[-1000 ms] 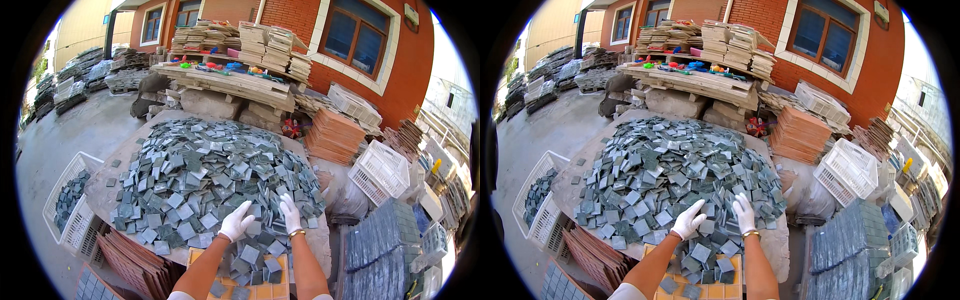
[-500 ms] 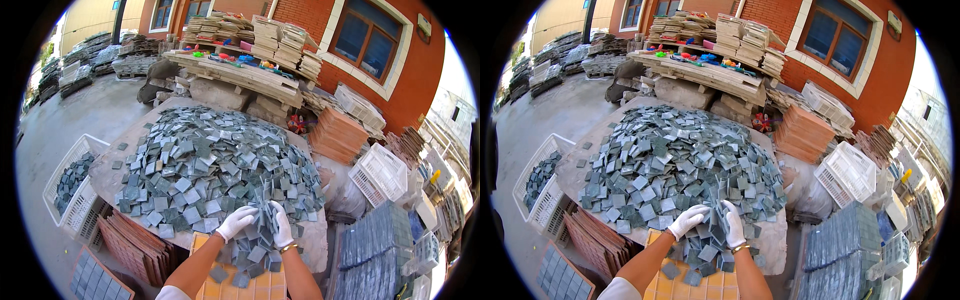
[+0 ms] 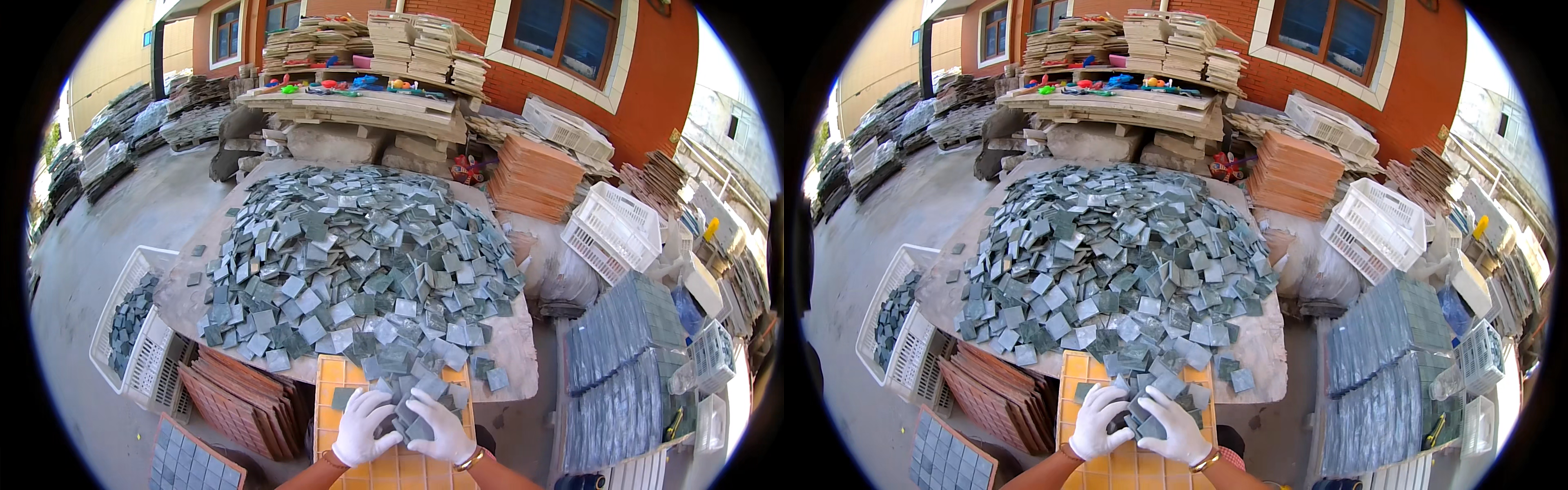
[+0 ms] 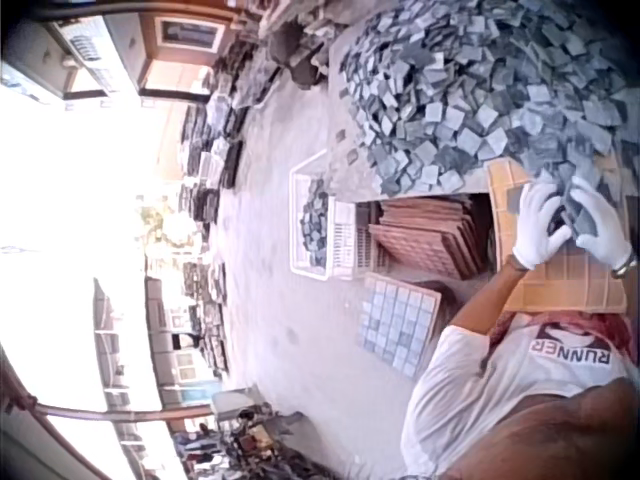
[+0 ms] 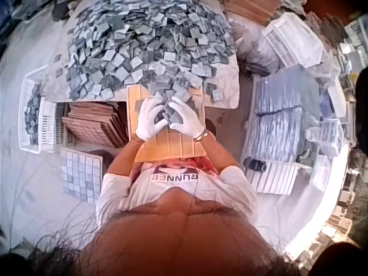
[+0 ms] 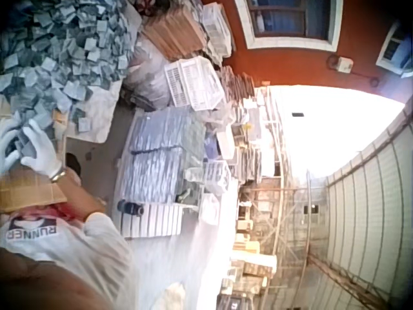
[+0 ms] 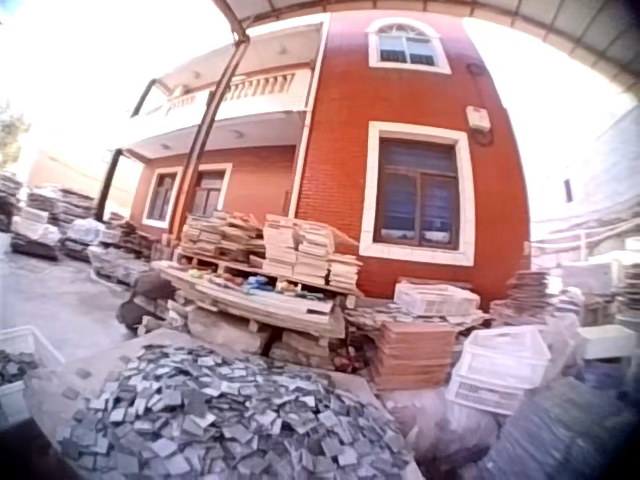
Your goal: The person places small square tiles onto a grid board, adjusting their positions to form a pattern. They repeatedly pick tiles from a pile, arrange them on the board, and stack completed boards nearby.
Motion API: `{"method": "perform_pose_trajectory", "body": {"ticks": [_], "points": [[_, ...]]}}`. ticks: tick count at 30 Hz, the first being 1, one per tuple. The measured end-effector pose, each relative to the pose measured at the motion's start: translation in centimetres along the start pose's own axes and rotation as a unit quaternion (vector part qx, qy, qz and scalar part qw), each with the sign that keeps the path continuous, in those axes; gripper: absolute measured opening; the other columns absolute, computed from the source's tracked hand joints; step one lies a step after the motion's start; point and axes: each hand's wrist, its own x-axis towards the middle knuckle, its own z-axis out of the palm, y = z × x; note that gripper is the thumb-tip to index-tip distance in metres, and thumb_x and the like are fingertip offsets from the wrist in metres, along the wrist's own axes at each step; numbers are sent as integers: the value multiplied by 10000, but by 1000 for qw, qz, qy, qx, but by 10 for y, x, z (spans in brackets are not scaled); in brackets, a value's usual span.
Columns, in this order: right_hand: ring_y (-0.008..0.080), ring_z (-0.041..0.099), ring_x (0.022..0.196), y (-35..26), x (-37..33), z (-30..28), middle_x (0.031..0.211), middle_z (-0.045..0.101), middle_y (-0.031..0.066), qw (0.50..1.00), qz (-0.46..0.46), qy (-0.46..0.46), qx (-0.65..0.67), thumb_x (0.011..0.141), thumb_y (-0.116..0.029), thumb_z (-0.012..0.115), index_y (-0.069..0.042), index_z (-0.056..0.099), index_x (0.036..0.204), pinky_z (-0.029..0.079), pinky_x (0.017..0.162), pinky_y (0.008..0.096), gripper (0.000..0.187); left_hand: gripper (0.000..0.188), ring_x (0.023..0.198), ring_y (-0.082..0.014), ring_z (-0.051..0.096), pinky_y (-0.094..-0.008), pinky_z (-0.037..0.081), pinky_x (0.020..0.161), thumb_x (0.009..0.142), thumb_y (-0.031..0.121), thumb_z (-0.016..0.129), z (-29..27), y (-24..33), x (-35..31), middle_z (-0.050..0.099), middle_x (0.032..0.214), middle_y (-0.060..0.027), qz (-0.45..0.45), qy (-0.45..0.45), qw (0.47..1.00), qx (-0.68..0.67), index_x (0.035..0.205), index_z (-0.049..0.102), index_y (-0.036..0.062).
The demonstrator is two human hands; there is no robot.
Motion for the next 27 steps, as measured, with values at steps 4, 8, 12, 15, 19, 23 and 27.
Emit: {"method": "perform_pose_trajectory", "body": {"ticks": [4, 8, 12, 15, 19, 23, 27], "points": [[397, 404, 1314, -33, -23, 16, 1442, 440, 151, 979, -40, -65, -187, 798, -482, 718, -166, 539, 1331, 375, 1040, 500, 645, 527, 1231, -375, 481, -597, 246, 1073, 828, 462, 648, -8, 17, -31, 563, 1291, -121, -8, -57, 983, 177, 1217, 611, 108], [395, 404, 1288, -27, -3, 23, 1364, 483, 136, 976, -49, -81, -196, 847, -396, 664, -165, 532, 1340, 325, 1058, 525, 561, 638, 1332, -397, 370, -649, 221, 1057, 874, 432, 584, 6, -6, -30, 440, 1447, -141, -47, -136, 972, 188, 1426, 451, 143], [448, 389, 1272, 4, 54, 23, 1413, 410, 212, 977, -39, 41, -206, 876, -366, 637, -91, 407, 1404, 317, 1052, 528, 638, 678, 1379, -416, 314, -648, 226, 1076, 852, 311, 621, 24, -41, 15, 370, 1505, -155, -88, -116, 953, 265, 1466, 384, 148], [428, 430, 1213, 31, 84, 35, 1348, 456, 219, 953, 67, 117, -272, 876, -450, 625, -68, 379, 1419, 349, 1000, 510, 708, 702, 1401, -419, 287, -652, 234, 1088, 834, 228, 625, 41, -74, 33, 340, 1524, -160, -150, -119, 951, 243, 1479, 354, 166], [372, 489, 1149, 1, 69, 39, 1191, 539, 204, 967, 54, 3, -249, 874, -497, 605, -48, 447, 1369, 390, 976, 477, 686, 548, 1372, -385, 346, -560, 274, 1105, 850, 251, 608, 20, -79, 11, 470, 1442, -93, -98, -189, 969, 126, 1378, 502, 147], [347, 460, 1242, -33, 7, 39, 1287, 534, 165, 965, -41, -94, -241, 832, -531, 646, -111, 505, 1348, 352, 1047, 480, 680, 523, 1324, -399, 415, -523, 272, 1128, 808, 156, 611, -6, -38, -42, 518, 1378, -170, -124, -69, 985, 102, 1316, 536, 54], [429, 360, 1326, -54, -44, 17, 1412, 425, 211, 980, -31, 50, -188, 809, -519, 687, -100, 498, 1353, 268, 1087, 570, 712, 548, 1352, -439, 372, -578, 232, 1134, 815, 159, 590, -12, 8, -93, 475, 1414, -196, -124, -37, 990, 64, 1348, 516, 53]]}}
